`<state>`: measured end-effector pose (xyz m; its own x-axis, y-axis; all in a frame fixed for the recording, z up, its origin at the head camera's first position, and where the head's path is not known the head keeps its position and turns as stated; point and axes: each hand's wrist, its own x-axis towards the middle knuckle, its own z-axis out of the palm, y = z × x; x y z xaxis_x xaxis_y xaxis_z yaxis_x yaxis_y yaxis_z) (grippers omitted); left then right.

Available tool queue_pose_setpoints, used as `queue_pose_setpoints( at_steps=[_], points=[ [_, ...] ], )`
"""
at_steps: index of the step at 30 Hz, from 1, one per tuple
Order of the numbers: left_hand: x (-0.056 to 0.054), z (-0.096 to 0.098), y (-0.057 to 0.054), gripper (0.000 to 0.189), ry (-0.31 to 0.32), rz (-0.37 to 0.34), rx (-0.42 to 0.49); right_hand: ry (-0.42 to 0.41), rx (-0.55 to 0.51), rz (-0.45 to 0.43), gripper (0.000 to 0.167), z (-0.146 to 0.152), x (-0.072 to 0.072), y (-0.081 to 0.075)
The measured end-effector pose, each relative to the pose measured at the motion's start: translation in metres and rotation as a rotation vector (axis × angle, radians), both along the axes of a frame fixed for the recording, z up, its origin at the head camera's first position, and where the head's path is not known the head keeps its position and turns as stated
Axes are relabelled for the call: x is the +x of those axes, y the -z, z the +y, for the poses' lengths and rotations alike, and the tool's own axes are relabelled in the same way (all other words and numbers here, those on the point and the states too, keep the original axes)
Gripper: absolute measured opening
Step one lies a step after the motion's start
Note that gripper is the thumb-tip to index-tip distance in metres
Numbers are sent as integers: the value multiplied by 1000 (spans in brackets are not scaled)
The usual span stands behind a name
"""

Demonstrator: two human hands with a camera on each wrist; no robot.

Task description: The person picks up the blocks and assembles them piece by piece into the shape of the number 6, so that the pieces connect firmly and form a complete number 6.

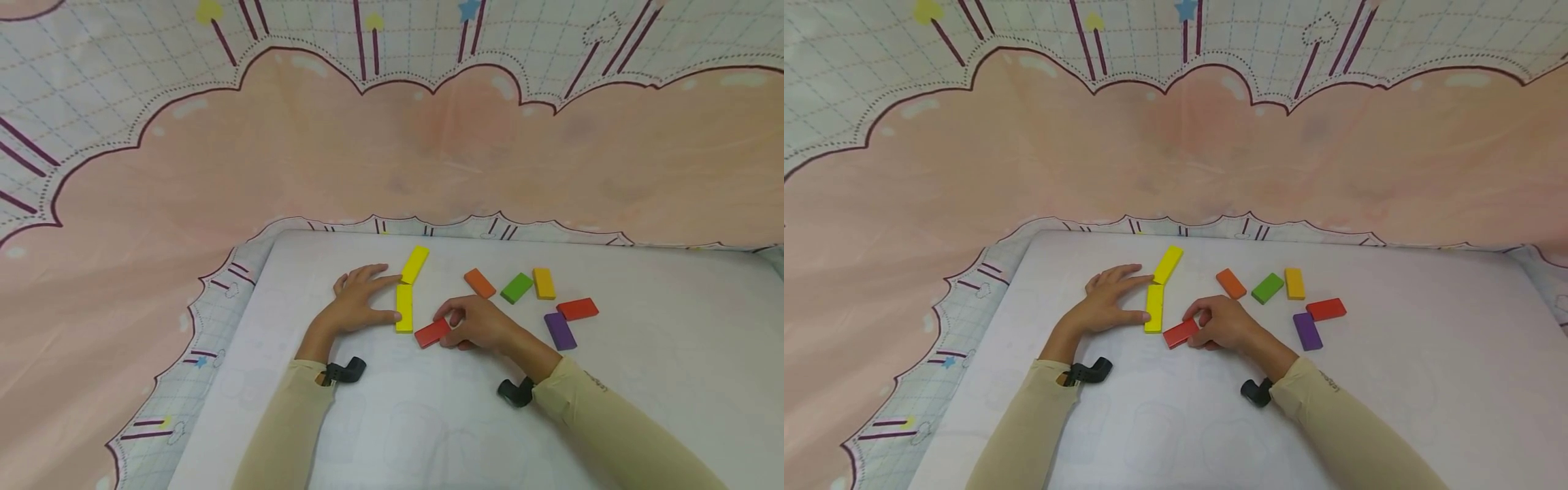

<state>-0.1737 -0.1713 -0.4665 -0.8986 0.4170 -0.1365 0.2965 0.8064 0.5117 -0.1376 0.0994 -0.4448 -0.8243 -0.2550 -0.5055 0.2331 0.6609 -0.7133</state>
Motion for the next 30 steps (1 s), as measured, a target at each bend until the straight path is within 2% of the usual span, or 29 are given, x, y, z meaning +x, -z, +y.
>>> queue_pose_setpoints(
  at_steps=[10,30],
  points=[
    [0,-1,1,76,1,8,-2,-96,39,84,35,-7,3,-5],
    [0,-2,0,77,2,-5,12,-158,66,102,32,-17,-1,-4]
  ],
)
